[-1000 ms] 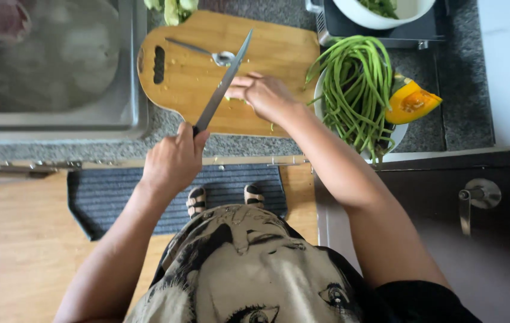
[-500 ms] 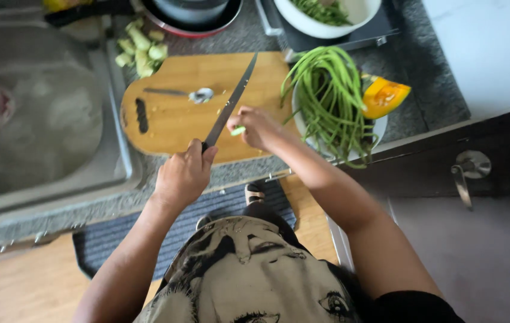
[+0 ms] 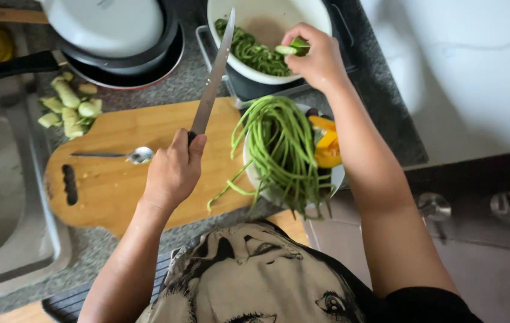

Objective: The person chops green beans on a wooden cutting board using a knife and places the pieces into a white bowl. They then sharpen the knife with a honing steel and wash the remaining green beans under running water in the sink.

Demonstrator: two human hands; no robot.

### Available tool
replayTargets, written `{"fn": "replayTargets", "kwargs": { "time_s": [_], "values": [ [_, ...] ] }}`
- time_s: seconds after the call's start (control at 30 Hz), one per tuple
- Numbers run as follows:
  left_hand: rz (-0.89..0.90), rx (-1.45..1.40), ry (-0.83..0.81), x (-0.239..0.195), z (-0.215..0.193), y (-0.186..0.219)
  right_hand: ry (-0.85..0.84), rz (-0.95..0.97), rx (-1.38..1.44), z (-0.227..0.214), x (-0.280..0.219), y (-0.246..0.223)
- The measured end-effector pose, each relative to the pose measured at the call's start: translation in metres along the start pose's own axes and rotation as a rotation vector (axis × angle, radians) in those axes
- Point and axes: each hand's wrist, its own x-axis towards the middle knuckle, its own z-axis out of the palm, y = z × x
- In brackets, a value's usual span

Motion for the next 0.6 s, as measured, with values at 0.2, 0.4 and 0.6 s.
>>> {"fn": "replayTargets", "kwargs": {
  "time_s": [0.2, 0.4, 0.6],
  "values": [
    [-0.021, -0.015, 0.012, 0.012, 0.02, 0.012, -0.154, 0.105, -0.217, -0.002, 0.021, 0.059],
    [-0.141, 0.009, -0.053, 0.0, 0.023, 0.006, -0.23, -0.018, -0.291, -0.02, 0.014, 0.045],
    [-0.089, -0.035, -0.021, -0.02, 0.014, 0.007, -0.211, -0.289, -0.198, -0.026, -0.024, -0.017]
  ]
}}
